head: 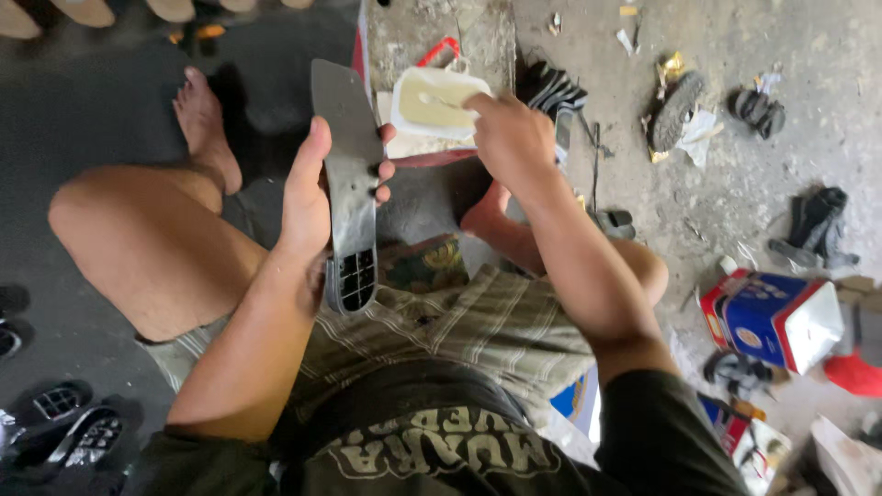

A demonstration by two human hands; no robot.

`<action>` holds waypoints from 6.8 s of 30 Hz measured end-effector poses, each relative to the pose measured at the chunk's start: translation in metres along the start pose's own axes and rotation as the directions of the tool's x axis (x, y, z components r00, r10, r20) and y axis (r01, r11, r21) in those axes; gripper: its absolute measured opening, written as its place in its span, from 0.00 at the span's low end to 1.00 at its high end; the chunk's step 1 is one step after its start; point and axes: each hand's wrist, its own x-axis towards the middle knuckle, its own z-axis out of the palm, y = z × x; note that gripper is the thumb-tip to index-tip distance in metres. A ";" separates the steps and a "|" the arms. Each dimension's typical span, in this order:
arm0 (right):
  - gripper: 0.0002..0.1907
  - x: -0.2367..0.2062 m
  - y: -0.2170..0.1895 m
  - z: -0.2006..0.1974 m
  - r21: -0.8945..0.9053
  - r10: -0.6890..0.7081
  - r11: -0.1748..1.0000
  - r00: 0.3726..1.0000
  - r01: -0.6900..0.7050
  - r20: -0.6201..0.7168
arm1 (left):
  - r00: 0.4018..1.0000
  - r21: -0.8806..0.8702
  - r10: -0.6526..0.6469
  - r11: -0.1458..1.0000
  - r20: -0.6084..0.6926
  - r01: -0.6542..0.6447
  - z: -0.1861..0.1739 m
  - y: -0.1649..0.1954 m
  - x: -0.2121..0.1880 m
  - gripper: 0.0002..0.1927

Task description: The person sits on the floor and uses a toothbrush to apply white paint to the soles of black slip-on shoes. They repeatedly dip the brush into a container of paint and cover the textured surface of each shoe sole before placing it aside.

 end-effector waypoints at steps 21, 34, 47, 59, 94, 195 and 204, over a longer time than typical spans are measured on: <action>0.11 -0.083 -0.030 -0.083 0.756 0.151 0.651 0.988 -0.066 -0.044 | 0.932 -0.026 -0.231 0.969 0.278 0.247 0.028 0.017 -0.005 0.61; 0.11 -0.086 -0.063 -0.066 0.589 -0.176 0.737 0.936 0.331 -0.305 | 0.798 -0.025 -0.242 0.952 0.552 0.306 0.009 -0.014 -0.004 0.61; 0.10 -0.087 -0.043 -0.074 0.504 0.112 0.857 0.918 0.104 -0.381 | 0.886 -0.023 -0.345 0.929 0.310 0.369 0.031 0.000 -0.009 0.62; 0.11 -0.087 -0.036 -0.075 0.468 0.081 0.881 0.954 0.066 -0.287 | 0.866 0.255 -0.479 0.863 0.143 0.436 0.037 0.006 -0.005 0.75; 0.23 -0.125 -0.073 -0.058 0.925 -0.033 0.356 0.987 -0.136 0.158 | 0.975 -0.222 -0.221 0.951 -0.001 0.215 0.028 0.014 0.006 0.69; 0.07 -0.094 -0.061 -0.120 0.780 -0.057 0.615 0.993 0.116 -0.103 | 0.869 -0.168 -0.087 0.967 0.487 0.191 0.020 0.048 -0.021 0.69; 0.07 -0.096 -0.050 -0.111 0.419 -0.161 0.863 0.939 0.284 -0.305 | 0.878 -0.036 -0.059 0.996 0.476 0.086 0.000 0.035 -0.022 0.64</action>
